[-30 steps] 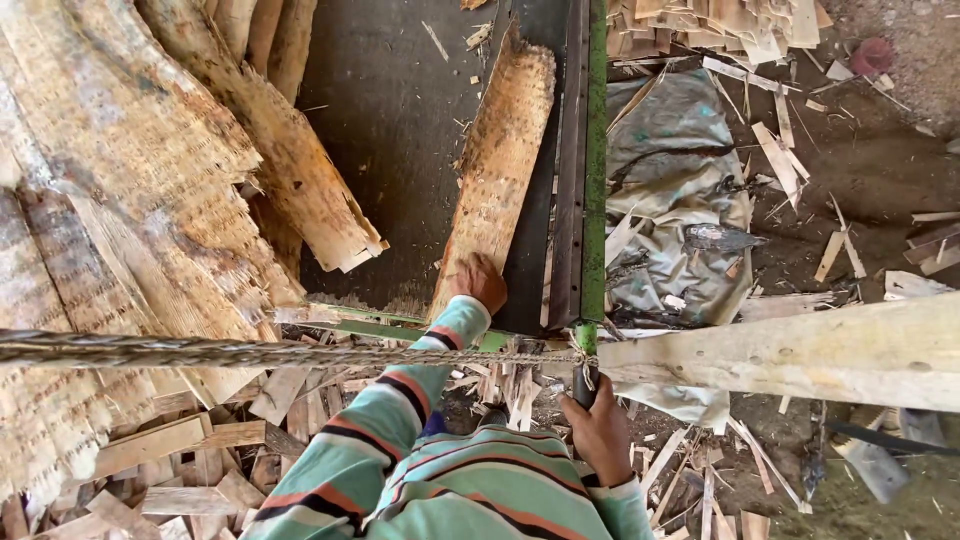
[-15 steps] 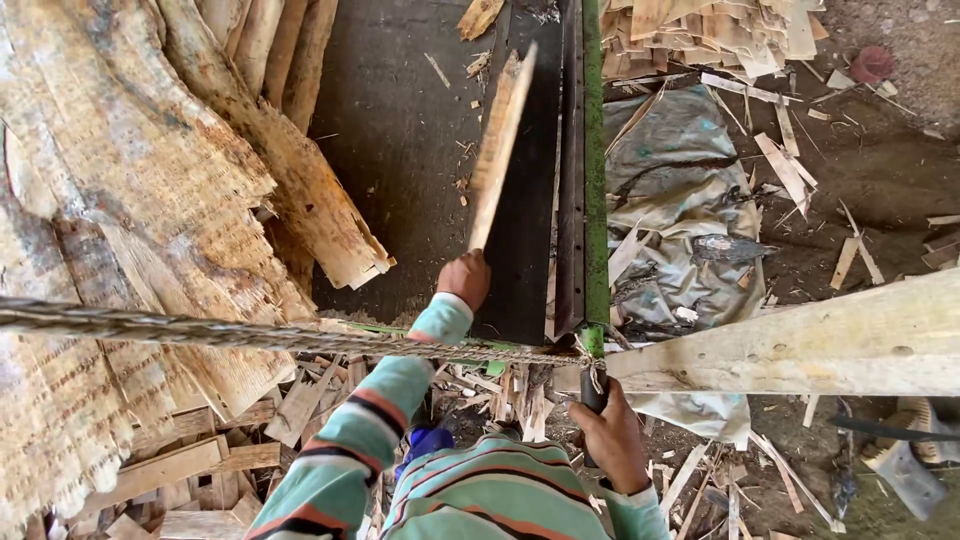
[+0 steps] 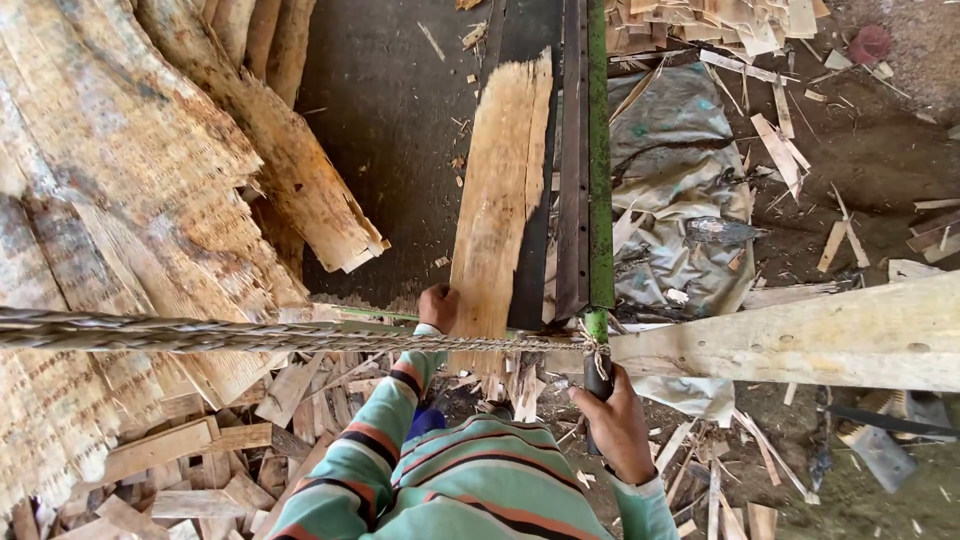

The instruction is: Splitting wood into thin sheets or veneer using a large mechanical splitter machine.

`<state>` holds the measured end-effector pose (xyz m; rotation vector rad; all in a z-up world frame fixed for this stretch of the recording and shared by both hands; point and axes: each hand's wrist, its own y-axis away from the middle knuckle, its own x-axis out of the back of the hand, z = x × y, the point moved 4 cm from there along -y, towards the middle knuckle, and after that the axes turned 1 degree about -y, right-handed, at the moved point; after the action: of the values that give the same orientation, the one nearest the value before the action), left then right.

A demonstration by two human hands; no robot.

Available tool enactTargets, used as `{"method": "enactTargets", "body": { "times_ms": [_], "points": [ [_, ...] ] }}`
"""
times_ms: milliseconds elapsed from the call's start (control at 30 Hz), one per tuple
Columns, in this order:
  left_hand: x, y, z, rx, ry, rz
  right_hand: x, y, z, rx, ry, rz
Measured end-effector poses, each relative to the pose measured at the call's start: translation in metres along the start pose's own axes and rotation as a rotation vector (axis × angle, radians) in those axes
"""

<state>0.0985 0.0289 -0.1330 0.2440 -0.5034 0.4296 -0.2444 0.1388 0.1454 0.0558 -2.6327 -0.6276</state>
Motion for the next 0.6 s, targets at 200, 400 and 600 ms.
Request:
{"method": "enactTargets", "body": {
  "times_ms": [200, 400, 600],
  "points": [
    [-0.018, -0.001, 0.063, -0.151, -0.027, -0.105, 0.007, 0.003, -0.013, 0.090, 0.141, 0.023],
    [-0.069, -0.046, 0.078, -0.054, -0.132, -0.126, 0.002, 0.006, -0.015, 0.075, 0.075, 0.036],
    [-0.101, -0.077, 0.083, -0.078, -0.218, -0.131, -0.013, -0.012, 0.034, 0.133, 0.150, 0.083]
  ]
}}
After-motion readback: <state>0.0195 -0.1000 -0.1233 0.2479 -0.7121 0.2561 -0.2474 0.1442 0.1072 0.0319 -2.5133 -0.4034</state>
